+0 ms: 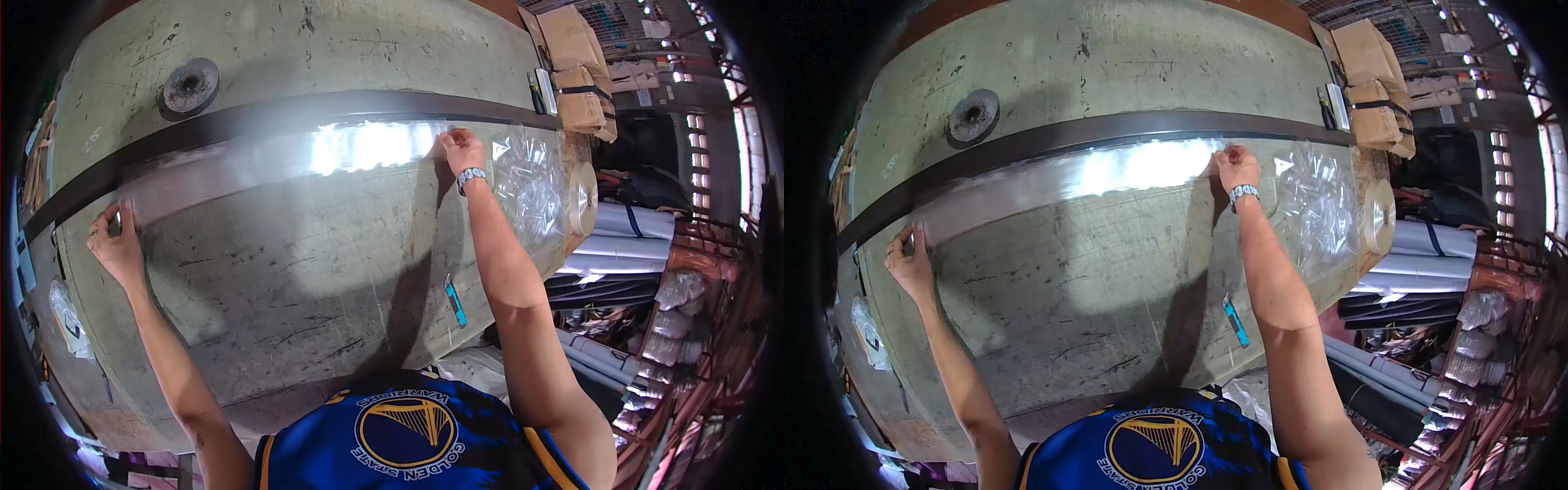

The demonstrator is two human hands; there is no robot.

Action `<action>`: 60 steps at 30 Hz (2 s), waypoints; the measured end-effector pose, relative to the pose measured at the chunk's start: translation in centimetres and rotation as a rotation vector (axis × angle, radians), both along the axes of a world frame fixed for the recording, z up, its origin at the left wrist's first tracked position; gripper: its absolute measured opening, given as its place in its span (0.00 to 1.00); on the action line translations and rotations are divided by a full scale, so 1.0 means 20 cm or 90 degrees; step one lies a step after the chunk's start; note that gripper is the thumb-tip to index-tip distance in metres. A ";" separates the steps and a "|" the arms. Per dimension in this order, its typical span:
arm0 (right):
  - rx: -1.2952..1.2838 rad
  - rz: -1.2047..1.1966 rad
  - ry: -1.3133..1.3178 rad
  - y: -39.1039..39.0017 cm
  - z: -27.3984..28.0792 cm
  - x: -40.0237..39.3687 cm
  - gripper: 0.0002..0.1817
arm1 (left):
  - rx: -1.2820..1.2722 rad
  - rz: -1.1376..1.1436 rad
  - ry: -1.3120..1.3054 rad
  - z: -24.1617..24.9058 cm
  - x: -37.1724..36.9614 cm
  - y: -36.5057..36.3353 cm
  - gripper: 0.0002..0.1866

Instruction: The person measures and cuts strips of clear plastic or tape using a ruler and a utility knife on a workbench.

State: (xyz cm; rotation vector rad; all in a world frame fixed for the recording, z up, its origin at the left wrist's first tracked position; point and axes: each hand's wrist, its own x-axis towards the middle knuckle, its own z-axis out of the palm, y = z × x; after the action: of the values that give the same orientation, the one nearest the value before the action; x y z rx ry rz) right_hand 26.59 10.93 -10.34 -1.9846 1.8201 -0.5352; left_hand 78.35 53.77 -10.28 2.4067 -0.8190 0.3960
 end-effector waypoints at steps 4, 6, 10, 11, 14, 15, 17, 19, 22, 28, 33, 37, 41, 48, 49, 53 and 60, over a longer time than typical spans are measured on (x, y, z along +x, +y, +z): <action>-0.023 0.007 -0.017 -0.01 -0.02 -0.01 0.18 | -0.040 -0.028 -0.007 -0.04 0.03 0.00 0.12; -0.034 -0.009 -0.008 0.02 0.00 -0.03 0.18 | -0.071 -0.012 0.031 -0.06 0.05 0.00 0.12; -0.125 0.002 0.026 0.18 0.16 -0.18 0.19 | -0.259 0.056 0.166 -0.09 0.05 -0.01 0.16; -0.126 0.017 0.013 0.30 0.25 -0.22 0.18 | -0.276 0.050 0.170 -0.09 0.03 0.02 0.18; -0.102 0.052 0.007 0.72 0.45 -0.43 0.15 | -0.272 0.012 0.139 -0.10 -0.07 0.07 0.27; -0.078 0.066 0.019 0.90 0.49 -0.52 0.14 | -0.166 -0.007 0.072 -0.07 -0.18 0.09 0.27; 0.029 0.035 0.031 1.25 0.47 -0.73 0.14 | -0.028 -0.058 0.082 0.05 -0.54 0.05 0.27; -0.010 0.070 0.169 1.55 0.40 -0.89 0.16 | -0.006 -0.159 0.200 0.14 -1.08 0.01 0.26; -0.068 0.068 0.148 1.81 0.27 -1.03 0.20 | 0.092 -0.377 0.125 0.18 -1.69 -0.04 0.31; 0.003 0.131 0.038 1.75 0.23 -1.17 0.12 | 0.125 -0.400 0.112 0.11 -2.18 -0.16 0.34; 0.048 0.169 -0.202 1.55 0.31 -1.25 0.06 | 0.108 -0.343 0.126 0.11 -2.15 -0.02 0.32; -0.028 0.253 -0.325 1.24 0.35 -1.00 0.07 | 0.123 -0.248 0.121 0.16 -2.17 0.32 0.32; 0.061 0.294 -0.434 0.91 0.14 -0.62 0.09 | 0.099 -0.159 0.121 0.14 -2.20 0.56 0.32; -0.227 0.390 -0.131 0.86 0.13 -0.29 0.11 | 0.097 -0.154 0.105 0.25 -2.46 0.62 0.33; -0.295 0.405 -0.105 0.94 0.20 -0.33 0.11 | 0.113 -0.191 0.122 0.24 -2.51 0.60 0.33; -0.188 0.625 -0.117 1.36 0.23 -0.57 0.20 | 0.184 -0.191 0.105 0.17 -2.49 0.59 0.35; -0.114 0.664 0.165 1.72 0.15 -0.60 0.39 | 0.182 -0.175 0.098 0.18 -1.83 0.85 0.30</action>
State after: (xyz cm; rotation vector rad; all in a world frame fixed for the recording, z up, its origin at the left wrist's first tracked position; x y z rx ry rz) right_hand 14.56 45.26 -7.30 -2.8265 0.6190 -0.0991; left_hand 41.66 70.78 -6.70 2.4931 -1.1814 -0.0161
